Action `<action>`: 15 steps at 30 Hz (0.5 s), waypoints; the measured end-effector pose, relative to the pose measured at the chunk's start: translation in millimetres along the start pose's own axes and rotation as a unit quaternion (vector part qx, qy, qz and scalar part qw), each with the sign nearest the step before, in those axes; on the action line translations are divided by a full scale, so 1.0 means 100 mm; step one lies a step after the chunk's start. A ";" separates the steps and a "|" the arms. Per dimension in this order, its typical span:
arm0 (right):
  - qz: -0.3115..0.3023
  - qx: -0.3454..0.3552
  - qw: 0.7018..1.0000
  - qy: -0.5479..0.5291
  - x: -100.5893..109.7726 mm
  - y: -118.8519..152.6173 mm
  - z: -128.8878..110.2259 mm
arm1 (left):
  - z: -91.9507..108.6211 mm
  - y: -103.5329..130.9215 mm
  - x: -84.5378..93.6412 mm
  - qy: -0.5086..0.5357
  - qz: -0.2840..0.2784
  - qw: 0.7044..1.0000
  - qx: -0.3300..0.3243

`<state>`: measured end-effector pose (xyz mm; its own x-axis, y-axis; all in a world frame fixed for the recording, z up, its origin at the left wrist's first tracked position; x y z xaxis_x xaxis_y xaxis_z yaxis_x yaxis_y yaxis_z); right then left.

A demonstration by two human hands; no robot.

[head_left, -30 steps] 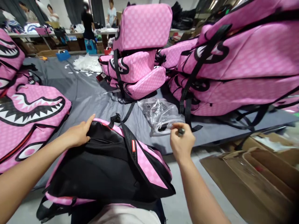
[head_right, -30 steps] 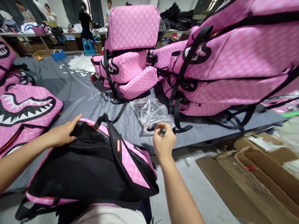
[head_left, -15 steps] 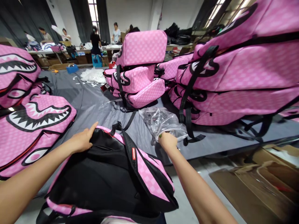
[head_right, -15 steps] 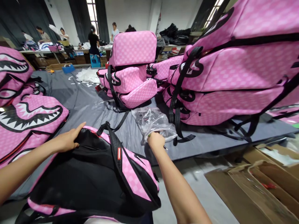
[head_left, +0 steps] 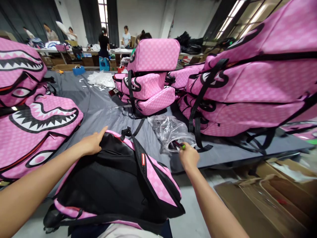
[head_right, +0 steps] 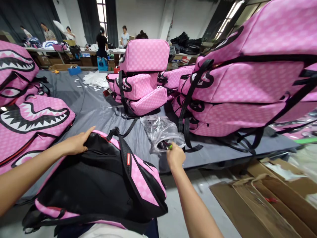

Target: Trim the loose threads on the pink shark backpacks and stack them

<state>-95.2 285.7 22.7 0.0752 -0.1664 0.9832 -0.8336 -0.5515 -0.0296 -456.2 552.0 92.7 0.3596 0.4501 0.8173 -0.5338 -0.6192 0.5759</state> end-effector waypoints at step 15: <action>-0.154 0.238 0.842 -0.458 0.70 0.91 -1.80 | 0.08 0.06 0.06 0.019 0.020 0.999 0.031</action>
<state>-263.9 371.2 120.9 0.8203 -0.3966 0.4120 -0.4001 -0.9128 -0.0820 -450.8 545.6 101.1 0.3089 0.4481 0.8389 -0.4973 -0.6757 0.5441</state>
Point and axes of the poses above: each hand's wrist, its own y-axis away from the middle knuckle, its own x-axis out of the back of the hand, z = x × y, the point moved 8 cm from there along -y, towards the middle knuckle, and after that the axes turned 11 degrees about -z, right-handed, at the moved point
